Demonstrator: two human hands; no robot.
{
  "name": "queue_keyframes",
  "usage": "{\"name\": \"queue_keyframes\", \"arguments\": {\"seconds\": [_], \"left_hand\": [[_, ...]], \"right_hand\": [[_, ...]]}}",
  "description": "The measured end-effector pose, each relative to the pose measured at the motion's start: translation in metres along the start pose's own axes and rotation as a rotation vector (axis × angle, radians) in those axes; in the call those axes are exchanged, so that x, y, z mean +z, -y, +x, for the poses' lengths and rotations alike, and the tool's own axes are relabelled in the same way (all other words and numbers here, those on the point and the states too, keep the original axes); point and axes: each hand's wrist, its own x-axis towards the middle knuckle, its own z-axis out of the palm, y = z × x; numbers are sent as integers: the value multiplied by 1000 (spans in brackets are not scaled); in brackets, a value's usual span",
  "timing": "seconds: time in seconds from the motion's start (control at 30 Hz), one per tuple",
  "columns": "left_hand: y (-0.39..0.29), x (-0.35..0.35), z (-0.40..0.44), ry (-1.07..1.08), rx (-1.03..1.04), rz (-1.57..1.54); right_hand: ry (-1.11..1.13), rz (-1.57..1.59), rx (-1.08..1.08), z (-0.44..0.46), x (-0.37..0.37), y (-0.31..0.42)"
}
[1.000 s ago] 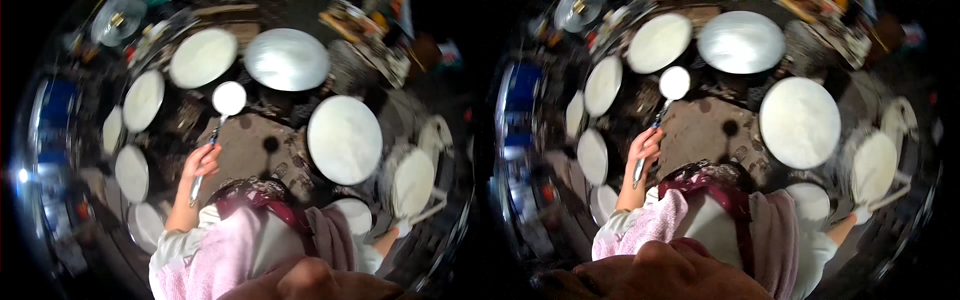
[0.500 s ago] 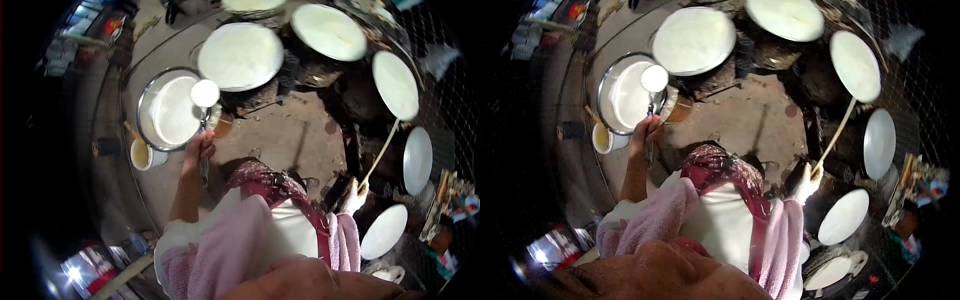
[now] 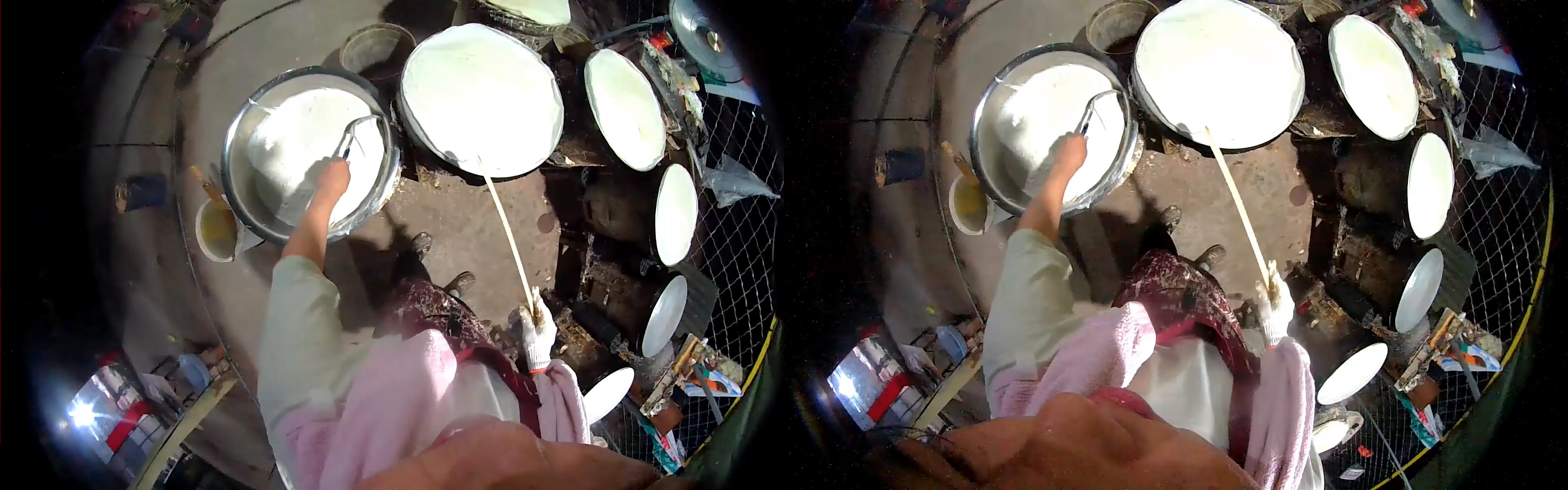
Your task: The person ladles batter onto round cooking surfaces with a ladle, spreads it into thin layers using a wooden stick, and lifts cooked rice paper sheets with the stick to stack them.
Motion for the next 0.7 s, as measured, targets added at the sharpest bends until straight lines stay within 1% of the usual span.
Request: {"name": "queue_keyframes", "arguments": {"seconds": [0.1,0.13,0.17,0.23,0.27,0.3,0.33,0.37,0.4,0.43,0.5,0.53,0.57,0.6,0.63,0.67,0.7], "left_hand": [[28,28,23,130,86,79],[43,41,24,204,129,25],[52,53,21,266,103,-47],[65,70,4,383,48,-185],[69,76,-16,509,-204,-720],[69,76,-37,589,-292,-991],[77,86,-54,689,-342,-1246],[80,97,-73,696,-308,-1392],[75,92,-93,763,-301,-1529],[60,80,-113,759,-377,-1585],[54,106,-139,820,-397,-1910],[49,121,-150,864,-373,-2095],[43,132,-159,905,-339,-2279],[30,133,-165,967,-215,-2507],[24,129,-173,905,-299,-2533],[12,115,-183,910,-294,-2618],[3,101,-193,918,-285,-2701]], "right_hand": [[-19,-172,-60,7,9,-1],[44,-143,-23,10,12,-6],[58,-158,-67,12,18,4],[112,-226,-76,16,27,7],[139,-288,-186,20,33,8],[179,-322,-37,22,43,28],[209,-359,-119,28,52,5],[237,-396,-200,33,61,-18],[298,-418,-195,34,70,0],[366,-481,-144,34,80,17],[439,-497,-150,36,104,-8],[523,-515,-18,33,113,-2],[540,-527,36,28,123,-1],[598,-475,67,22,126,0],[656,-422,99,16,127,1],[667,-325,144,6,122,14],[679,-299,145,1,118,11]]}}
